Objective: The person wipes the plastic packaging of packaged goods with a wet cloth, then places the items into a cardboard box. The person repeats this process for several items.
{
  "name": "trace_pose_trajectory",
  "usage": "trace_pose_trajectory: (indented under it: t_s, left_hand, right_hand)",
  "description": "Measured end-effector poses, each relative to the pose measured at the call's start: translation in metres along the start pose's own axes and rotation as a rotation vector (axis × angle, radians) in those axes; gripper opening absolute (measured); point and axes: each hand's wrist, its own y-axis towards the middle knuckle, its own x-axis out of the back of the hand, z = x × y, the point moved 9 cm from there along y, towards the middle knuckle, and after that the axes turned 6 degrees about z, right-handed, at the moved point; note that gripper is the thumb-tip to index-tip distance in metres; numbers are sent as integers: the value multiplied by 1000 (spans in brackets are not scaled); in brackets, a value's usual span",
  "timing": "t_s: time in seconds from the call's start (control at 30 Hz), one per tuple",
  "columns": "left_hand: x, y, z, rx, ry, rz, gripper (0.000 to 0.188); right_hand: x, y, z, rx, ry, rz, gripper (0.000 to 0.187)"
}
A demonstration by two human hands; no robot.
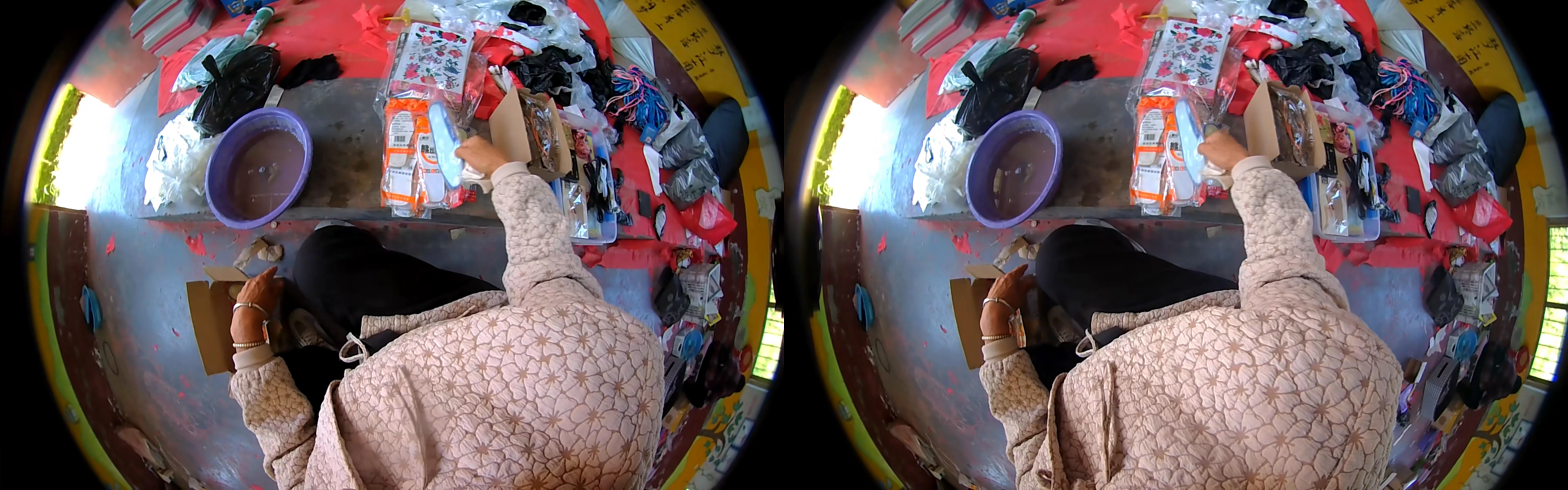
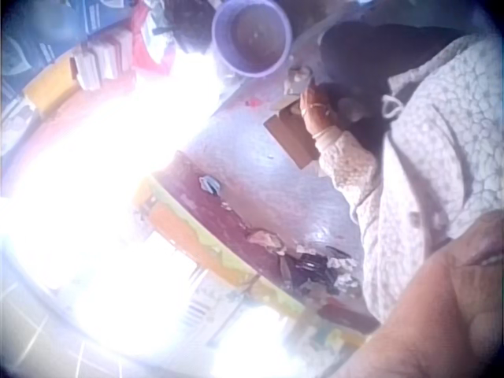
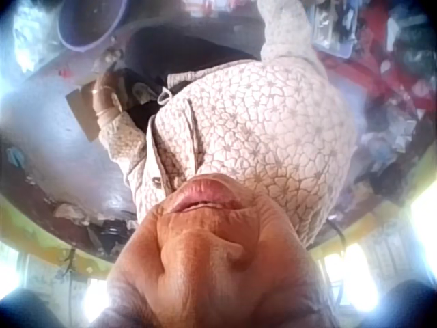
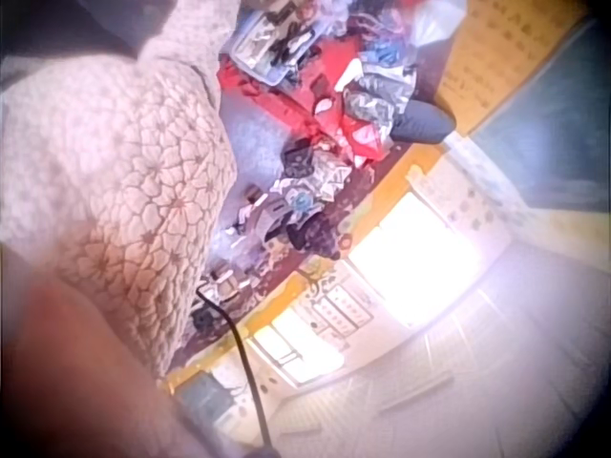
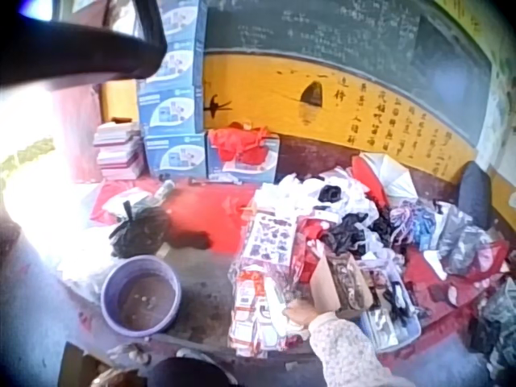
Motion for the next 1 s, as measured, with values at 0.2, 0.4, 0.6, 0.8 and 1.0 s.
trace_pose_trajectory:
  t_s: [0.2,0.4,0.6,0.8,1.0]
  left_hand:
    - [-6,10,1,-64,51,-24,41]
    - [-5,-2,4,-105,50,-71,35]
    - [-11,-1,-20,-296,137,-255,24]
    - [7,-19,-39,-79,98,-119,16]
    - [17,-17,-42,8,60,-116,31]
  right_hand:
    - [-32,-12,8,-391,-244,-107,47]
    - [-40,-11,26,-309,-341,-200,50]
    - [-64,17,-52,-189,-271,-219,46]
    - [-49,21,-52,38,-380,-265,40]
    - [17,-11,51,32,18,-398,31]
